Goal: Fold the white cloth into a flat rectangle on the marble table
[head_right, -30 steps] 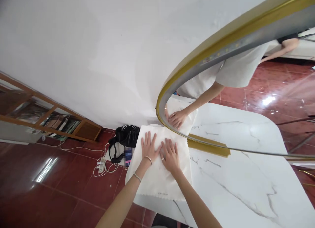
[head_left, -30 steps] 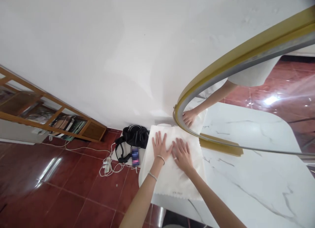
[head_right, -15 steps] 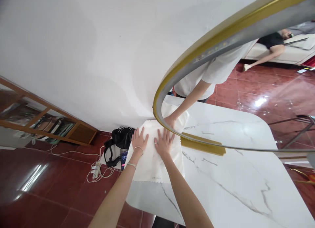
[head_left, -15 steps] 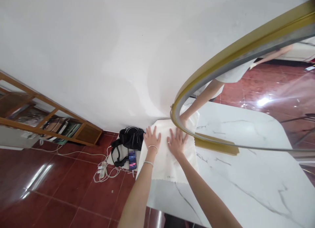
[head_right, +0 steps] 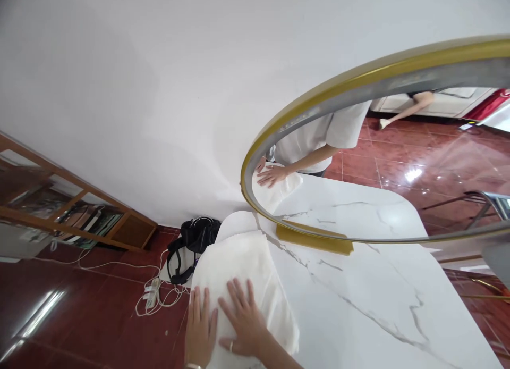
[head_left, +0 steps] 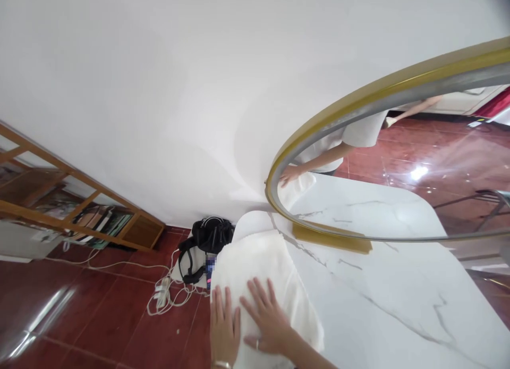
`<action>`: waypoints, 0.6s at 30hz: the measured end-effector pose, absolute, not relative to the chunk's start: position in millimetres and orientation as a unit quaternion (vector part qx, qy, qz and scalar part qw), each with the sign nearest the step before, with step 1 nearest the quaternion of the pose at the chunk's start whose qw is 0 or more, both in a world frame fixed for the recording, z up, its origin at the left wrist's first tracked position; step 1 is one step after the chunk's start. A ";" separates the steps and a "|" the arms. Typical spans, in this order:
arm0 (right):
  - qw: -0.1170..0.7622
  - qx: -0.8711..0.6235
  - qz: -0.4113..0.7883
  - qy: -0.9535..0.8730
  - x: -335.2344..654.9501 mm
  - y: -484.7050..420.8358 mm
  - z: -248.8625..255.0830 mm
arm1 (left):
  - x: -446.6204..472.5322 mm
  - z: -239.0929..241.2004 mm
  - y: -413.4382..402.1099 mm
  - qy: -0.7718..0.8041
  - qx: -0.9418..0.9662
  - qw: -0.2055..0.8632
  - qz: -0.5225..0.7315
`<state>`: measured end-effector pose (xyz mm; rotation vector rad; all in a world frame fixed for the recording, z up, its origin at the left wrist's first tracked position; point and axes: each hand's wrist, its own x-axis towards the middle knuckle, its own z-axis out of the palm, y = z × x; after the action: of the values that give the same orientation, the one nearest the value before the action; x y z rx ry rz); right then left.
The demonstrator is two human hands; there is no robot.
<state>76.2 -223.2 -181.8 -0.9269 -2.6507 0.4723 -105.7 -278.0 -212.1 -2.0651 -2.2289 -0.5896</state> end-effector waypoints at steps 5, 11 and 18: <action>0.102 -0.310 0.202 -0.923 111.4 -254.4 -200.3 | -80.9 -218.1 -283.0 -0.685 -0.698 0.077 -0.192; 0.140 -0.400 0.114 -0.898 174.5 -260.4 -206.7 | -18.6 -222.0 -255.3 -0.622 -0.756 0.055 -0.195; 0.183 -0.510 0.083 -0.836 253.9 -261.4 -219.7 | 61.4 -241.7 -220.6 -0.543 -0.802 0.040 -0.246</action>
<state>253.9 -261.4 -219.7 -1.4393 -2.3599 0.2347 61.4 -220.6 -241.7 -2.4575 -1.6632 -0.7529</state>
